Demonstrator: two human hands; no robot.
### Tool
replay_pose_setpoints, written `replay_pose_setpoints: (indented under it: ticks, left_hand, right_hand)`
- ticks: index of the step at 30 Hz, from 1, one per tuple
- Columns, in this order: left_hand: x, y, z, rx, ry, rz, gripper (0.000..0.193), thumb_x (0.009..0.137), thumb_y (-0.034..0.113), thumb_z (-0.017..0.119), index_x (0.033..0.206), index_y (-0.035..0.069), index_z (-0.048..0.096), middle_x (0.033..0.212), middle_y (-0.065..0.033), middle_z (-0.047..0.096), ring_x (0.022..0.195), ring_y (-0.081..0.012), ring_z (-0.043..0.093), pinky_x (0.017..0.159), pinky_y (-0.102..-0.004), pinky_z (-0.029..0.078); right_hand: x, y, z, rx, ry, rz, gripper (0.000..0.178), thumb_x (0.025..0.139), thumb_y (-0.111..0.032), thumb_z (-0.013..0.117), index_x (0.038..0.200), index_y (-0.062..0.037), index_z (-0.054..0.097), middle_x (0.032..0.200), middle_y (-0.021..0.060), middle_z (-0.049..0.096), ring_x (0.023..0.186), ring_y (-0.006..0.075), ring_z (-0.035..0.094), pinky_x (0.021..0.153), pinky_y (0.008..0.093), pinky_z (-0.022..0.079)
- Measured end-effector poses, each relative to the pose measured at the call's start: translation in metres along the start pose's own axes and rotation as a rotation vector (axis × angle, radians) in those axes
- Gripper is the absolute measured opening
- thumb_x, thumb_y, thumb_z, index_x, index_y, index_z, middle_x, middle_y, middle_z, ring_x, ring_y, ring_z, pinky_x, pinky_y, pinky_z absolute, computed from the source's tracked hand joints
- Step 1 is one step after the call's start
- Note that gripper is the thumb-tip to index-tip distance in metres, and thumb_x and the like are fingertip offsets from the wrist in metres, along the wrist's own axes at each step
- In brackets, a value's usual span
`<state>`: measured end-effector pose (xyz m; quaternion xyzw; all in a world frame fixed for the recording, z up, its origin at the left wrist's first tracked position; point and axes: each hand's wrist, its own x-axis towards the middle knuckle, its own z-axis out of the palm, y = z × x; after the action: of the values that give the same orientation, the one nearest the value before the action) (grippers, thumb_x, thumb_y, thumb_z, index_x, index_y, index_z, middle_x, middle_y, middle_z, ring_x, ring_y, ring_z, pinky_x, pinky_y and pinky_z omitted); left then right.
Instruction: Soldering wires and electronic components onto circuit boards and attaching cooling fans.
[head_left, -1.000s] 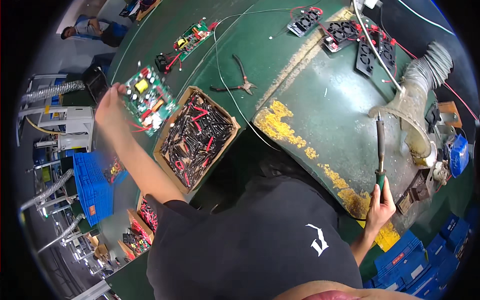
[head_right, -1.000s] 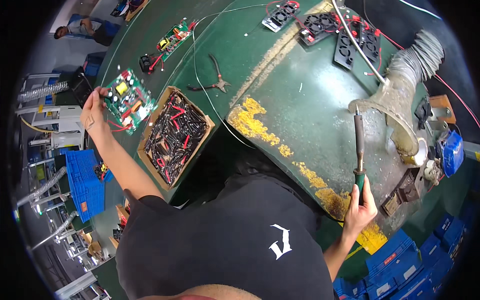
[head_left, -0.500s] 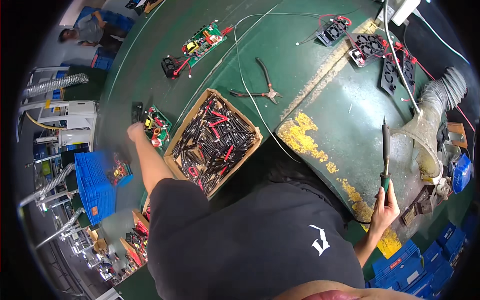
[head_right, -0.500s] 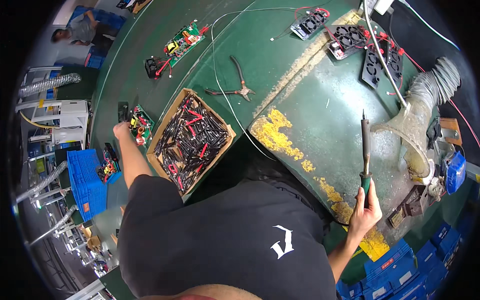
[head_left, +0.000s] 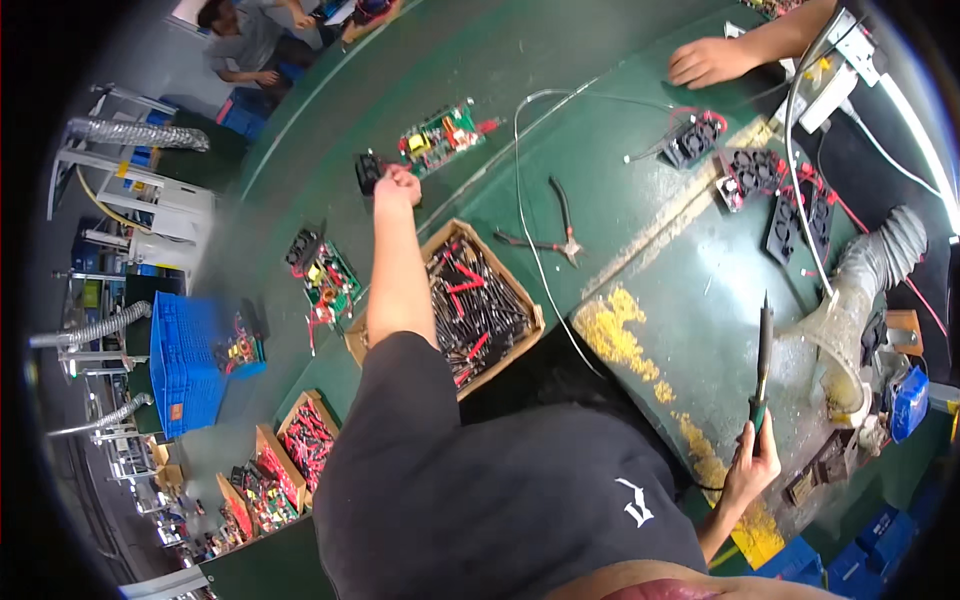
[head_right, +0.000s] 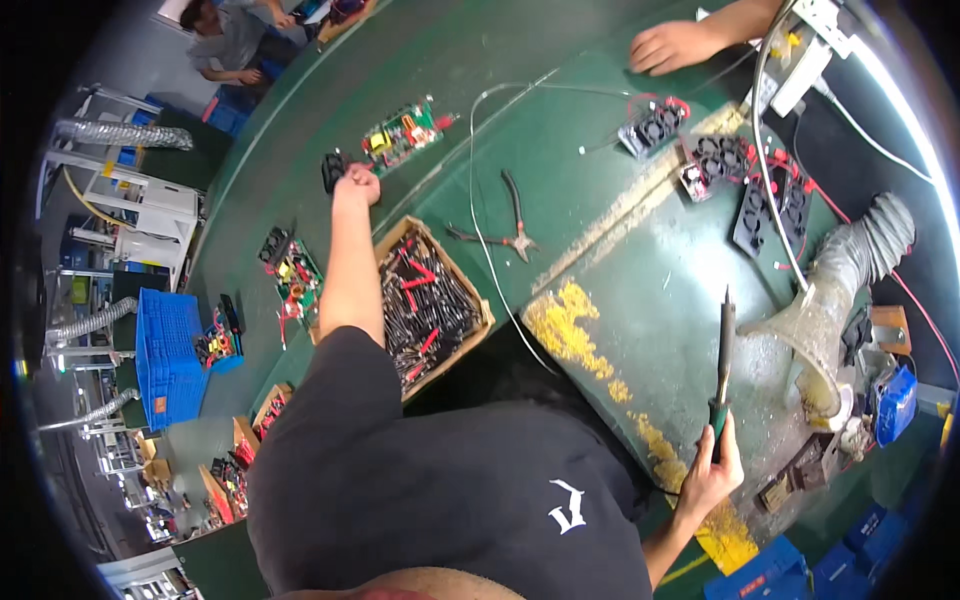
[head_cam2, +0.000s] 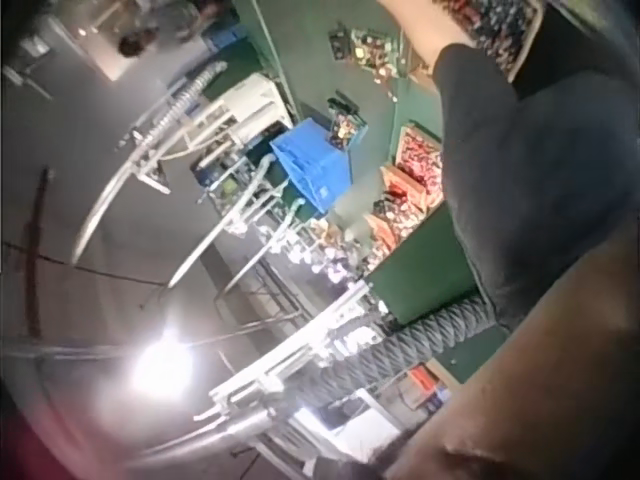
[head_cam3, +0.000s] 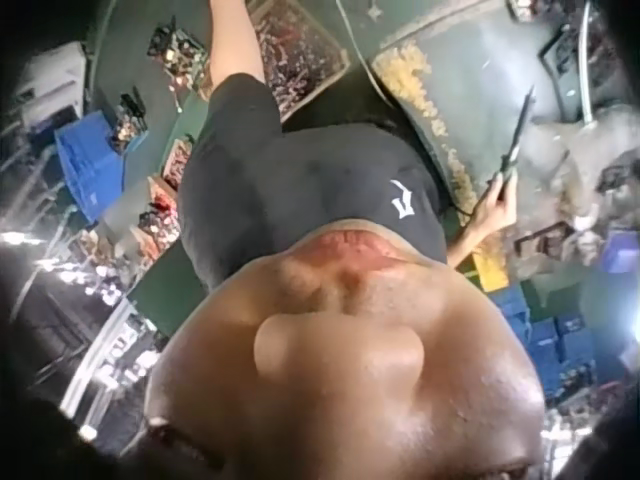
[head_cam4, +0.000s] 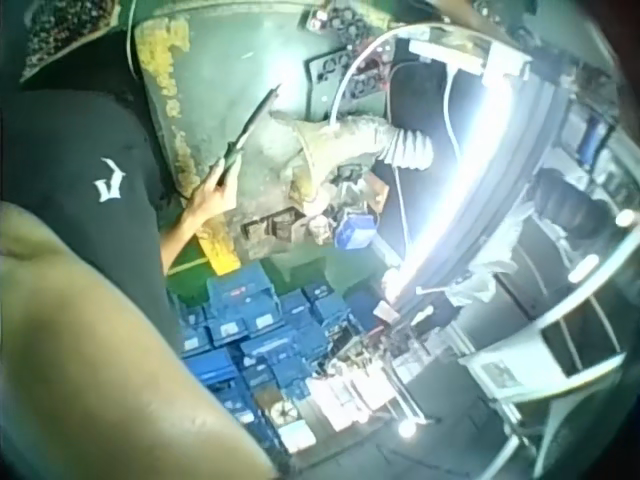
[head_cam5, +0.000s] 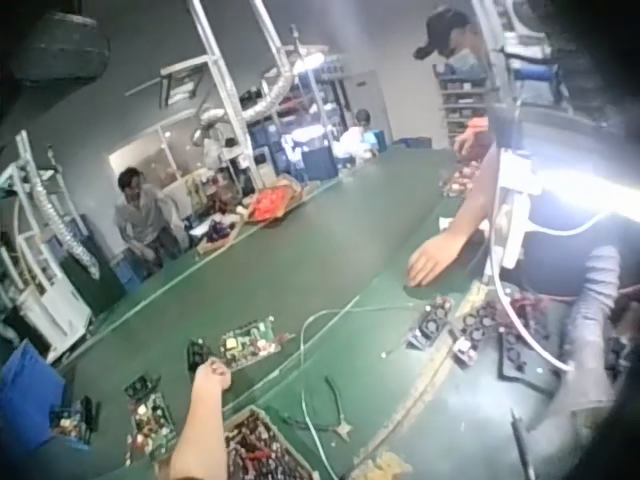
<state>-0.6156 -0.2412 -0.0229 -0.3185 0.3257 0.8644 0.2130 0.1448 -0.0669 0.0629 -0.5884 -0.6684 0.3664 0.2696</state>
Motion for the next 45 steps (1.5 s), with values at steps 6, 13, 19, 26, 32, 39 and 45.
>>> replay_pose_setpoints:
  ticks: [6, 13, 19, 26, 32, 39, 45]
  left_hand:
    - [0.003, -0.01, 0.01, 0.206, 0.192, 0.582, 0.029, 0.106, 0.024, 0.052, 0.081, 0.011, 0.061, 0.065, -0.0019, 0.056, 0.047, -0.0126, 0.044, 0.042, -0.028, 0.031]
    - [-0.118, 0.038, 0.059, 1.276, 0.057, 1.489, 0.031, 0.099, 0.029, 0.062, 0.088, 0.004, 0.076, 0.065, -0.0123, 0.068, 0.06, -0.0249, 0.068, 0.06, -0.0384, 0.05]
    - [-0.269, 0.013, 0.104, 1.752, 0.267, 1.813, 0.03, 0.098, 0.037, 0.062, 0.1, 0.013, 0.079, 0.082, -0.0191, 0.072, 0.076, -0.0388, 0.07, 0.071, -0.0442, 0.054]
    - [-0.419, -0.06, 0.085, 1.45, -0.579, 1.141, 0.023, 0.101, 0.017, 0.065, 0.096, -0.002, 0.077, 0.057, 0.0047, 0.051, 0.049, -0.002, 0.041, 0.048, -0.0214, 0.029]
    - [-0.481, -0.181, 0.04, 1.458, -1.178, 0.773, 0.012, 0.094, 0.005, 0.068, 0.095, -0.004, 0.077, 0.063, -0.0027, 0.061, 0.057, -0.008, 0.053, 0.054, -0.0243, 0.038]
    - [-0.518, -0.307, -0.011, 1.56, -1.482, 0.184, 0.009, 0.093, 0.005, 0.073, 0.096, -0.003, 0.077, 0.071, -0.0085, 0.069, 0.061, -0.0143, 0.062, 0.059, -0.0293, 0.049]
    - [-0.499, -0.387, -0.017, 1.456, -1.284, 0.024, 0.019, 0.099, 0.014, 0.067, 0.094, -0.001, 0.079, 0.062, 0.0018, 0.064, 0.051, -0.0023, 0.044, 0.048, -0.0219, 0.035]
  right_hand:
    - [-0.001, 0.0, 0.0, 0.045, 0.055, -0.007, 0.038, 0.099, -0.004, 0.067, 0.136, -0.003, 0.066, 0.077, -0.0016, 0.061, 0.066, 0.0049, 0.052, 0.059, 0.022, 0.043]
    - [-0.003, 0.013, -0.009, -0.01, 0.081, 0.03, 0.038, 0.098, -0.005, 0.068, 0.136, -0.0034, 0.066, 0.076, -0.0014, 0.059, 0.067, 0.0051, 0.052, 0.059, 0.0224, 0.043]
    - [0.002, 0.017, -0.007, 0.02, 0.043, -0.036, 0.038, 0.098, -0.006, 0.069, 0.136, -0.0038, 0.066, 0.077, -0.0015, 0.06, 0.067, 0.0056, 0.052, 0.059, 0.0225, 0.043]
    - [-0.001, 0.016, -0.018, 0.045, 0.061, 0.0, 0.039, 0.098, -0.006, 0.069, 0.136, 0.0006, 0.065, 0.082, -0.0014, 0.061, 0.07, 0.006, 0.052, 0.063, 0.022, 0.044]
    - [-0.016, 0.027, -0.046, -0.044, 0.183, -0.074, 0.036, 0.098, -0.005, 0.068, 0.133, 0.0012, 0.067, 0.086, -0.0014, 0.063, 0.075, 0.0052, 0.053, 0.065, 0.0223, 0.045]
    - [-0.06, 0.045, -0.092, -0.003, 0.266, -0.087, 0.037, 0.093, 0.0, 0.072, 0.129, 0.0042, 0.068, 0.094, 0.0066, 0.072, 0.08, 0.009, 0.062, 0.073, 0.0245, 0.05]
    - [-0.078, 0.066, -0.111, -0.021, 0.375, -0.029, 0.039, 0.094, 0.0, 0.07, 0.132, 0.0044, 0.066, 0.094, 0.0044, 0.07, 0.076, 0.0072, 0.059, 0.069, 0.0226, 0.047]
